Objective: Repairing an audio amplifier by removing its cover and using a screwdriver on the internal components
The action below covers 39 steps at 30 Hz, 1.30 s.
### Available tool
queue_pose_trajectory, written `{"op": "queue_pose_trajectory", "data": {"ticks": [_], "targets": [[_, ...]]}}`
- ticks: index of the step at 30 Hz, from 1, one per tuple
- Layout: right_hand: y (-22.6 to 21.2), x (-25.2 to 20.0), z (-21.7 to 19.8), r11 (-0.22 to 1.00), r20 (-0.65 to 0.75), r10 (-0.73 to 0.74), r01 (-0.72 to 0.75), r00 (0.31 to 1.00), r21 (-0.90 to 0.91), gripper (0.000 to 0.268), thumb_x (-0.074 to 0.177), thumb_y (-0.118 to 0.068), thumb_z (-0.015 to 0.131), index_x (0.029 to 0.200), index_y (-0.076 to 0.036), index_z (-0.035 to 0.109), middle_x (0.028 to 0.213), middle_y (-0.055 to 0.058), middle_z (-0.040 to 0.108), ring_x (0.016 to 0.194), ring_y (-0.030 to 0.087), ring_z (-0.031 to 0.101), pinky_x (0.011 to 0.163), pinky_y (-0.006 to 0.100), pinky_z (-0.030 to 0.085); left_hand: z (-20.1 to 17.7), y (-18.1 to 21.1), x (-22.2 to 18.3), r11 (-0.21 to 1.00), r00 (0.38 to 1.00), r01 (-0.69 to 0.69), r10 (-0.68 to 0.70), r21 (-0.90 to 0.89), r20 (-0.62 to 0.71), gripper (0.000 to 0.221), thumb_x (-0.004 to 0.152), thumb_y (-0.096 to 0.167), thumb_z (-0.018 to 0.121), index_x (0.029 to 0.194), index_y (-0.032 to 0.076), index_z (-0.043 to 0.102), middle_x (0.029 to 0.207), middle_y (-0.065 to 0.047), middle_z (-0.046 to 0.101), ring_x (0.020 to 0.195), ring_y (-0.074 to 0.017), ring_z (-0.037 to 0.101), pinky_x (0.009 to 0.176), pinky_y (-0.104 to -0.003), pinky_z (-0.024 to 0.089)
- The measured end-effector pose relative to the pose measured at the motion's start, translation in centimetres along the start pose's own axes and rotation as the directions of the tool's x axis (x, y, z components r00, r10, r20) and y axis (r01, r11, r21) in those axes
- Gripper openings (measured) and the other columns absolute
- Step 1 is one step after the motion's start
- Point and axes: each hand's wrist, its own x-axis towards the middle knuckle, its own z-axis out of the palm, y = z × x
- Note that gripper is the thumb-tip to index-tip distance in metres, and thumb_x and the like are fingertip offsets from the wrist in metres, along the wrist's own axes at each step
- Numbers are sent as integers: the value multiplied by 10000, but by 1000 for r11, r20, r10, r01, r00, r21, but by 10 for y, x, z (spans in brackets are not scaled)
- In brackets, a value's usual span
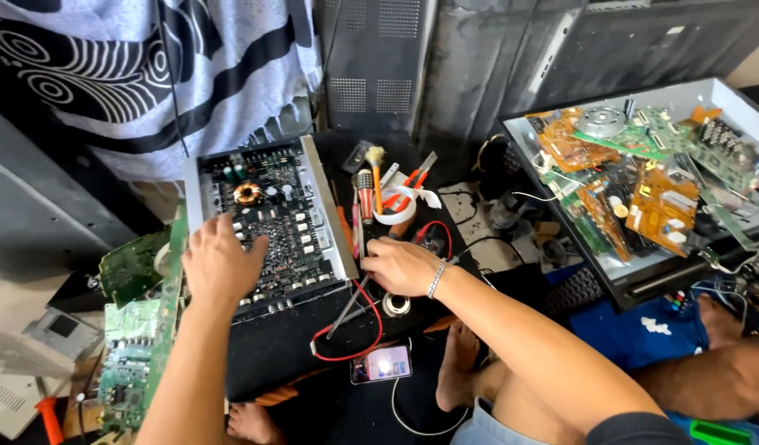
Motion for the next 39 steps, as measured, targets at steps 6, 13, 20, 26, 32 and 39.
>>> {"op": "queue_pose_trajectory", "data": {"ticks": [6, 13, 20, 26, 32, 39], "targets": [[-28, 7, -46, 997, -77, 18, -13, 997, 73, 82, 987, -148, 532, 996, -160, 613, 945, 74, 553, 906, 308, 625, 753, 375, 581, -51, 45, -19, 959, 980, -193, 180, -209, -81, 516, 1036, 478, 567, 1357, 81, 642, 1280, -157, 645, 1231, -374, 620, 994, -517, 507], [-41, 23, -61, 995, -120, 92, -97, 989, -36, 140, 1040, -203, 493, 1024, -175, 630, 958, 45, 566, 893, 271, 642, 716, 366, 568, -105, 89, -62, 617, 810, -74, 495, -783, 314, 458, 904, 354, 687, 1221, 25, 673, 1124, -254, 746, 1068, -447, 708, 903, -531, 549], [-47, 30, -94, 968, -334, -189, 118, 924, -221, 388, 916, 242, 586, 1206, 6, 690, 1057, 169, 510, 917, 374, 531, 715, 465, 465, -25, 100, -65, 656, 834, -296, 532, -694, 148, 221, 958, 262, 524, 920, 95, 664, 965, -142, 691, 897, -343, 660, 787, -443, 474], [-38, 39, -87, 975, -534, 93, -185, 840, -122, 315, 1149, -214, 565, 1296, 43, 674, 1162, 310, 488, 1033, 488, 489, 880, 531, 416, -6, 116, -69, 510, 842, -321, 540, -798, 6, 131, 954, 130, 524, 875, 50, 458, 832, -140, 573, 701, -330, 522, 649, -452, 391], [-17, 54, -91, 288, -238, 766, 12, 597, 958, 50, 943, -155, 620, 962, -109, 612, 943, 100, 714, 892, 239, 778, 701, 396, 691, 11, 122, -67, 446, 819, -347, 572, -825, -35, 98, 966, 139, 539, 971, 69, 471, 940, -144, 571, 858, -357, 582, 746, -457, 440], [50, 31, -104, 658, -654, 713, 81, 255, 749, 140, 906, 45, 654, 852, -60, 579, 755, 147, 676, 628, 288, 765, 527, 388, 626, 36, 136, -62, 442, 810, -437, 573, -783, -128, 191, 957, 149, 618, 1114, 100, 520, 1053, -94, 621, 888, -327, 651, 698, -479, 518]]}}
